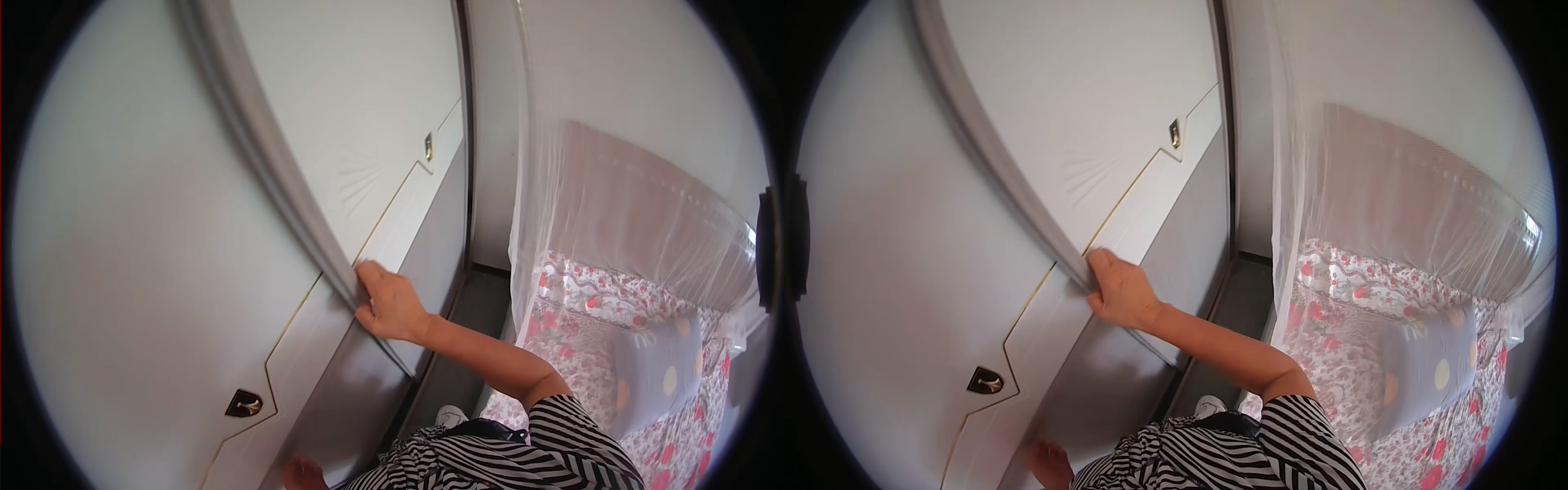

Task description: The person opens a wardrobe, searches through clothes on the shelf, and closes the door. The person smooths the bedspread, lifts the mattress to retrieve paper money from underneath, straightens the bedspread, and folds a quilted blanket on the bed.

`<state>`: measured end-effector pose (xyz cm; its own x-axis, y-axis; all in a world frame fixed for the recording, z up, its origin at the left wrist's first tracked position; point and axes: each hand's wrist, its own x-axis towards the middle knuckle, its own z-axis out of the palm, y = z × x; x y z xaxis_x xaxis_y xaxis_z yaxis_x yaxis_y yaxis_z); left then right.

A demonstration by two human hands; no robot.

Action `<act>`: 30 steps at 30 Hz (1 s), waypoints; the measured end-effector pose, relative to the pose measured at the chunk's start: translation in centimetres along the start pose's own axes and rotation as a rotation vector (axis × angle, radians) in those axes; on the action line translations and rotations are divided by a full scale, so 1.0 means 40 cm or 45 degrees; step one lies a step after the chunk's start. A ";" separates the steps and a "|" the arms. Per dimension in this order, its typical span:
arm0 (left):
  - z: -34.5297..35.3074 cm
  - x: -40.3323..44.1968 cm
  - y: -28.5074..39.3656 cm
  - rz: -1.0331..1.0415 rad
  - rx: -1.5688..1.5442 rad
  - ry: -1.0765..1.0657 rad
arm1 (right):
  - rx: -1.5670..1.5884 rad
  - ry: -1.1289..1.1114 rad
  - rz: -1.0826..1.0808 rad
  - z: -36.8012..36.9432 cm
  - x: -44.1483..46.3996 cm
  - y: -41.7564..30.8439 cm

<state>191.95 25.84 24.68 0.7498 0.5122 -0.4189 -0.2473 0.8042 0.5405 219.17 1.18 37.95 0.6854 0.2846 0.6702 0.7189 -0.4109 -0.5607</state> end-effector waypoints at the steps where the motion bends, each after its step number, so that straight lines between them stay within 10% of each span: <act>1: 0.005 0.016 -0.017 -0.038 0.454 -0.134 | -0.013 0.011 0.001 -0.014 0.006 0.011; 4: 0.076 0.046 -0.083 -0.092 1.347 -0.405 | 0.299 -0.338 -0.130 -0.065 0.039 0.044; 6: 0.270 0.043 -0.146 0.920 1.518 -0.627 | 0.482 -0.234 -0.019 -0.109 0.098 0.140; 11: 0.590 0.120 -0.269 2.161 1.728 -0.609 | 0.066 0.614 0.355 -0.320 0.403 0.701; 15: 0.716 0.201 -0.394 2.259 1.513 -0.236 | 0.024 0.674 0.722 -0.454 0.619 0.980; 17: 0.759 0.210 -0.441 2.053 1.268 0.404 | 0.427 0.825 0.779 -0.478 0.702 1.097; 30: 0.764 0.190 -0.412 2.321 1.541 0.777 | 0.348 0.750 0.564 -0.481 0.709 1.091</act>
<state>220.47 7.25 34.89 -0.0378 0.4416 0.8964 0.3139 -0.8464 0.4302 267.78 -25.34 41.85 0.7957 -0.3933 0.4607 0.4482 -0.1292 -0.8845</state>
